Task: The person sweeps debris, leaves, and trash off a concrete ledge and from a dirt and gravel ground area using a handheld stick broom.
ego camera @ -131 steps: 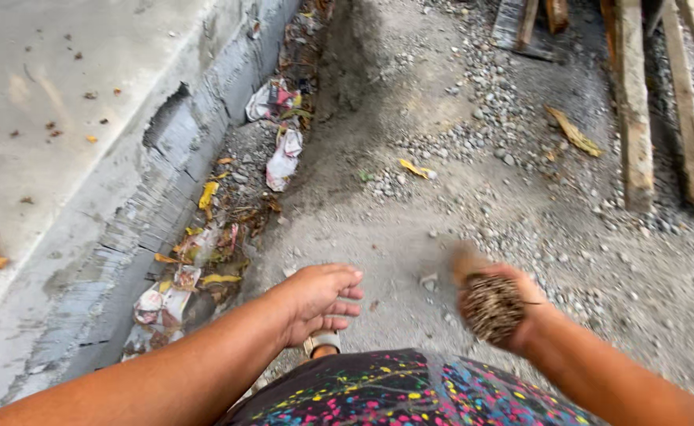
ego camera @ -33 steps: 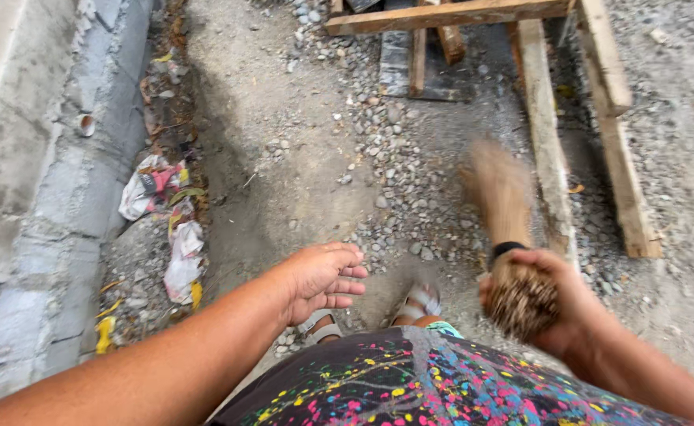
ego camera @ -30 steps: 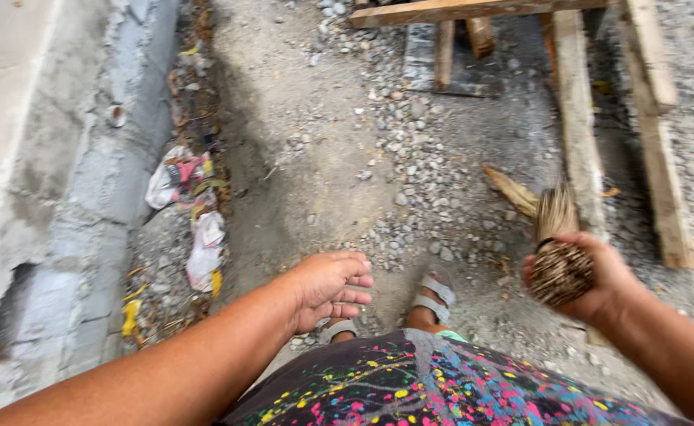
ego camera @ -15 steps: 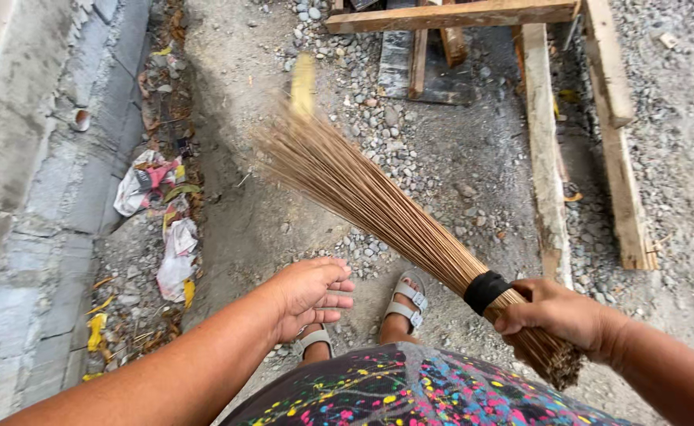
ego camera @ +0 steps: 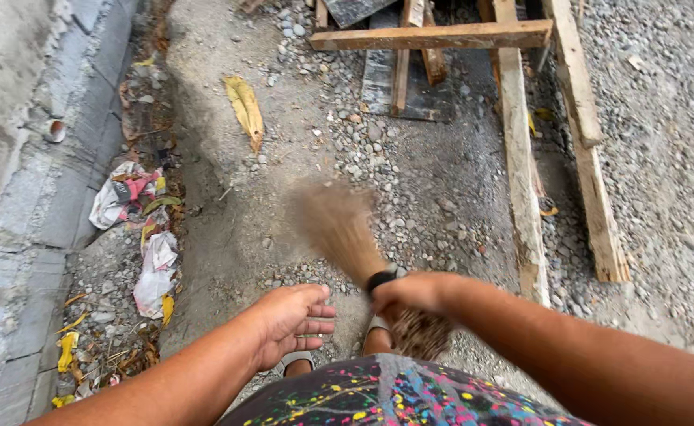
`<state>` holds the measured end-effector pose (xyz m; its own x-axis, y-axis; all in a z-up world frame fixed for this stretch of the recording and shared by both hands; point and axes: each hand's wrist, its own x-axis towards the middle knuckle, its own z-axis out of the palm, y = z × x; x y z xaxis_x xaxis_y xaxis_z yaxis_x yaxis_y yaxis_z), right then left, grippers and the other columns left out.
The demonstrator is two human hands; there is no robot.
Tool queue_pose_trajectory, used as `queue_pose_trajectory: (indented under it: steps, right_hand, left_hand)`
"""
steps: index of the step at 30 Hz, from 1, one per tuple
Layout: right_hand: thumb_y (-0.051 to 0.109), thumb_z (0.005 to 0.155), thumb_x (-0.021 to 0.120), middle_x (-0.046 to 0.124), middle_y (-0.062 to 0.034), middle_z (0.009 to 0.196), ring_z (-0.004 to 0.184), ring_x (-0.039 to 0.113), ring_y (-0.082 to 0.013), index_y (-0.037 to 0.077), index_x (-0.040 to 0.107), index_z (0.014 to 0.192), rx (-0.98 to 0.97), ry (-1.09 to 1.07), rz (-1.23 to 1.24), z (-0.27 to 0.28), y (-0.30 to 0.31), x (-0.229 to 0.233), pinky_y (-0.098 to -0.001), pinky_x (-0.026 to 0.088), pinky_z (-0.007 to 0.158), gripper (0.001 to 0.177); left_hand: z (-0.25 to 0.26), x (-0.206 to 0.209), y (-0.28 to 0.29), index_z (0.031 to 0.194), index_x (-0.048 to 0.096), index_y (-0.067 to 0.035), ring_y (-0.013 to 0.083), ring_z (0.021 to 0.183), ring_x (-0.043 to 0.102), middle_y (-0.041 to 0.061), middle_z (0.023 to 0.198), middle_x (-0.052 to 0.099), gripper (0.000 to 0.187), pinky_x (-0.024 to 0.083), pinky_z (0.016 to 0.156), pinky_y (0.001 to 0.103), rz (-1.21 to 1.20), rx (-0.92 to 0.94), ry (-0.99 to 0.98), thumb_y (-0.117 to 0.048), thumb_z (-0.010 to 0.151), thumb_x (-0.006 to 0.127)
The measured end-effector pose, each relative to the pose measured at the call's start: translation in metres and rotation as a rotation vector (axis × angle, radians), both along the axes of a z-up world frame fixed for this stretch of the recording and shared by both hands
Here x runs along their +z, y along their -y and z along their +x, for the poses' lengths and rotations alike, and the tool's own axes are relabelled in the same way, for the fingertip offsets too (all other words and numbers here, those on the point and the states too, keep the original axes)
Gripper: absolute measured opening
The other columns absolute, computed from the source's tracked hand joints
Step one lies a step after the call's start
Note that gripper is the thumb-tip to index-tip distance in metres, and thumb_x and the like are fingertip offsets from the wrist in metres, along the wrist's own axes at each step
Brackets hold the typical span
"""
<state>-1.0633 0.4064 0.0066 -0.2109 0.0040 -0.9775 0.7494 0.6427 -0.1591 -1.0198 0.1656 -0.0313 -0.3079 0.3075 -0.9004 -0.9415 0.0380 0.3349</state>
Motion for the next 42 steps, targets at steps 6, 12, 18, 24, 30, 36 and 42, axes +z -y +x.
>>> queue_pose_trajectory:
  steps: [6, 12, 18, 24, 30, 36, 42]
  right_hand:
    - [0.026, 0.076, 0.075, 0.072, -0.0105, 0.086, 0.065, 0.068, -0.0218, 0.004, 0.069, 0.115, -0.476, 0.115, -0.515, 0.020, -0.033, 0.050, -0.0351, 0.057, 0.057, 0.045]
    - [0.031, 0.073, 0.067, 0.069, -0.0171, 0.091, 0.073, 0.068, -0.0261, 0.000, 0.064, 0.109, -0.656, -0.124, -0.376, -0.033, -0.102, 0.084, -0.0396, 0.062, 0.062, 0.047]
    - [0.030, 0.079, 0.065, 0.066, -0.0109, 0.083, 0.074, 0.068, -0.0257, 0.011, 0.058, 0.095, -0.745, -0.191, -0.410, -0.139, -0.029, 0.021, -0.0399, 0.061, 0.069, 0.025]
    - [0.039, 0.076, 0.070, 0.068, -0.0155, 0.073, 0.059, 0.066, -0.0263, 0.001, 0.064, 0.097, -0.186, 0.309, -0.421, -0.097, 0.127, 0.007, -0.0376, 0.055, 0.053, 0.043]
    - [0.034, 0.078, 0.068, 0.067, -0.0157, 0.088, 0.068, 0.067, -0.0249, -0.004, 0.059, 0.111, -0.142, 0.486, -0.649, -0.160, 0.156, 0.069, -0.0360, 0.059, 0.059, 0.052]
    - [0.029, 0.074, 0.072, 0.066, -0.0133, 0.085, 0.065, 0.064, -0.0223, -0.004, 0.059, 0.118, -0.193, -0.042, -0.475, -0.288, 0.094, 0.105, -0.0321, 0.059, 0.055, 0.057]
    - [0.027, 0.075, 0.065, 0.063, -0.0124, 0.084, 0.073, 0.066, -0.0259, 0.011, 0.054, 0.101, -0.510, -0.122, -0.341, -0.408, 0.030, 0.069, -0.0358, 0.060, 0.066, 0.033]
  left_hand:
    - [-0.038, 0.019, -0.006, 0.145, 0.041, -0.020, 0.0336, 0.112, 0.068, 0.020, 0.123, 0.064, 0.057, 0.053, 0.091, 0.044, 0.039, 0.107, 0.086, -0.053, 0.099, 0.049]
    - [-0.045, 0.015, 0.010, 0.130, 0.058, -0.015, 0.0220, 0.102, 0.070, 0.006, 0.114, 0.071, 0.041, 0.055, 0.084, 0.039, 0.134, 0.271, -0.131, -0.038, 0.095, 0.059]
    - [0.009, -0.004, 0.057, 0.121, 0.060, -0.017, 0.0212, 0.096, 0.068, 0.003, 0.106, 0.067, 0.031, 0.053, 0.076, 0.039, 0.116, 0.440, -0.083, -0.035, 0.095, 0.061]
    - [0.028, -0.001, 0.110, 0.121, 0.063, -0.020, 0.0222, 0.097, 0.069, 0.003, 0.108, 0.069, 0.029, 0.054, 0.080, 0.039, -0.034, 0.597, 0.016, -0.036, 0.096, 0.062]
    - [-0.053, 0.024, 0.113, 0.120, 0.062, -0.018, 0.0227, 0.097, 0.069, 0.004, 0.107, 0.071, 0.031, 0.053, 0.083, 0.043, -0.003, 0.638, -0.133, -0.037, 0.096, 0.060]
    - [-0.143, 0.044, 0.079, 0.130, 0.060, -0.019, 0.0209, 0.098, 0.068, 0.004, 0.109, 0.068, 0.037, 0.054, 0.083, 0.040, 0.031, 0.658, -0.220, -0.033, 0.095, 0.061]
    - [-0.216, 0.039, 0.019, 0.134, 0.059, -0.021, 0.0206, 0.097, 0.067, 0.004, 0.110, 0.067, 0.040, 0.053, 0.079, 0.038, -0.011, 0.741, -0.113, -0.032, 0.096, 0.061]
